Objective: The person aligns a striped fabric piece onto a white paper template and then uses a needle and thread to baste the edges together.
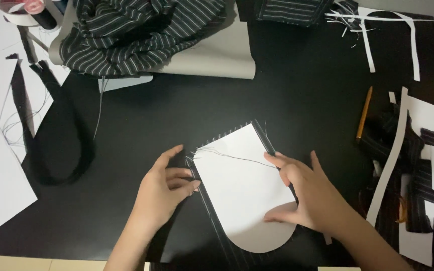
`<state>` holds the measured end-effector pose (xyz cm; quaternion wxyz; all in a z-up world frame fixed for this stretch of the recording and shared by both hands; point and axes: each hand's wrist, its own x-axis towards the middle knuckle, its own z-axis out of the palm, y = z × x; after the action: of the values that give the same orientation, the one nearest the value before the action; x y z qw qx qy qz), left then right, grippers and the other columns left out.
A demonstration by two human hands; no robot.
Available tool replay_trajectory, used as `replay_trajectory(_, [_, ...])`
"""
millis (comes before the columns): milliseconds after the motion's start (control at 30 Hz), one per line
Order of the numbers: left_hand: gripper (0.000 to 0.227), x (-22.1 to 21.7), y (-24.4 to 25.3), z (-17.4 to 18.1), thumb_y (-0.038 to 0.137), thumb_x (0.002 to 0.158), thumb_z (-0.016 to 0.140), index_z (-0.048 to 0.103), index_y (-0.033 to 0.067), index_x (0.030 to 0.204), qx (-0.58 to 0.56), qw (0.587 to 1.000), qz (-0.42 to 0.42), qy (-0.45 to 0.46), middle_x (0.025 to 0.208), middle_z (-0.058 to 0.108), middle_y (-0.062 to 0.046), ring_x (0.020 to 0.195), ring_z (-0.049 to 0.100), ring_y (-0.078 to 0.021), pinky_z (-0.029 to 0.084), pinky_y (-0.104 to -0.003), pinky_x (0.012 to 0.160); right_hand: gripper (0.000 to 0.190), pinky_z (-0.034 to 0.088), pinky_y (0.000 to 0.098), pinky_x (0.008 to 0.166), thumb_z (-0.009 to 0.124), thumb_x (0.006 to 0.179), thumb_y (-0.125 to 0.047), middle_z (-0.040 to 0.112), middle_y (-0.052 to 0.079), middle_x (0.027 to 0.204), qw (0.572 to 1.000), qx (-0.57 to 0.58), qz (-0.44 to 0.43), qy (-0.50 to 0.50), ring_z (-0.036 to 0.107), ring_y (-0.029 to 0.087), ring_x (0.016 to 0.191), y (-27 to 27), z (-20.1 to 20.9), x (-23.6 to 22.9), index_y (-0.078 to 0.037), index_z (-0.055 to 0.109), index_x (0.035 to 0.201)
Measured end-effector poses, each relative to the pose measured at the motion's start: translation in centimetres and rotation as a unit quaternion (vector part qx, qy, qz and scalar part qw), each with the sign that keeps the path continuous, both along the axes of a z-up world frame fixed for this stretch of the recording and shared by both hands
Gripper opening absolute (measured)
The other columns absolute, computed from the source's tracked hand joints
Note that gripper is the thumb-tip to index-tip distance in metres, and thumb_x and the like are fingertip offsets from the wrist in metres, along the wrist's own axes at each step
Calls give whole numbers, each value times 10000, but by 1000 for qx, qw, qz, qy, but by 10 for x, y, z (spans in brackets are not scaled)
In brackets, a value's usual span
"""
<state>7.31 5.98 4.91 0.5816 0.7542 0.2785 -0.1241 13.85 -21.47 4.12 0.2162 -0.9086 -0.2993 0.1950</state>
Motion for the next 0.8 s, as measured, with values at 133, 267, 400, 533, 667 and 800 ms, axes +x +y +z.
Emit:
replay_trajectory(133, [765,0,-1,1,60,696,780,477,252,1371,-4,1000,9,16,842,699,-20,724,726,-133,568,-238,808,941,6,658,1086,1007,503,-383,584,15,1120,1000,9,16,-16,365,228,1365,-1,1,1,-116,461,1221])
replay_trajectory(267, [733,1,-2,8,40,716,756,484,244,1365,-15,999,12,30,886,694,-32,776,735,-120,584,-234,827,1186,-14,642,1092,1011,521,-407,505,11,783,1000,-18,1,-4,379,214,1365,0,-1,3,-167,312,1449])
replay_trajectory(400, [711,1,6,3,216,694,759,486,213,1350,10,999,-35,20,1000,718,-44,769,764,-129,593,-233,812,1136,-43,625,1101,1017,498,-358,593,21,1179,1000,1,-5,13,350,216,1368,0,0,2,-148,353,1396])
replay_trajectory(533, [293,8,16,-9,232,850,584,653,156,1125,144,984,-21,-101,916,712,-1,657,675,-129,528,-243,666,1027,-8,627,1099,1011,491,-391,566,10,1238,1000,4,-1,2,359,211,1363,1,1,3,-127,429,1295])
replay_trajectory(667, [205,20,17,-14,205,871,587,716,143,1018,256,946,-94,-176,955,679,14,895,616,-170,515,-296,733,1143,-4,626,1109,998,512,-403,596,-6,974,1000,-6,1,-12,361,199,1368,-1,-2,1,-136,341,1409])
replay_trajectory(800, [162,30,16,-14,211,863,602,733,149,935,251,947,-118,-163,922,715,29,873,619,-183,494,-312,739,729,41,677,1057,987,519,-383,419,69,1461,992,63,67,-89,367,283,1353,-8,-13,1,-106,428,897])
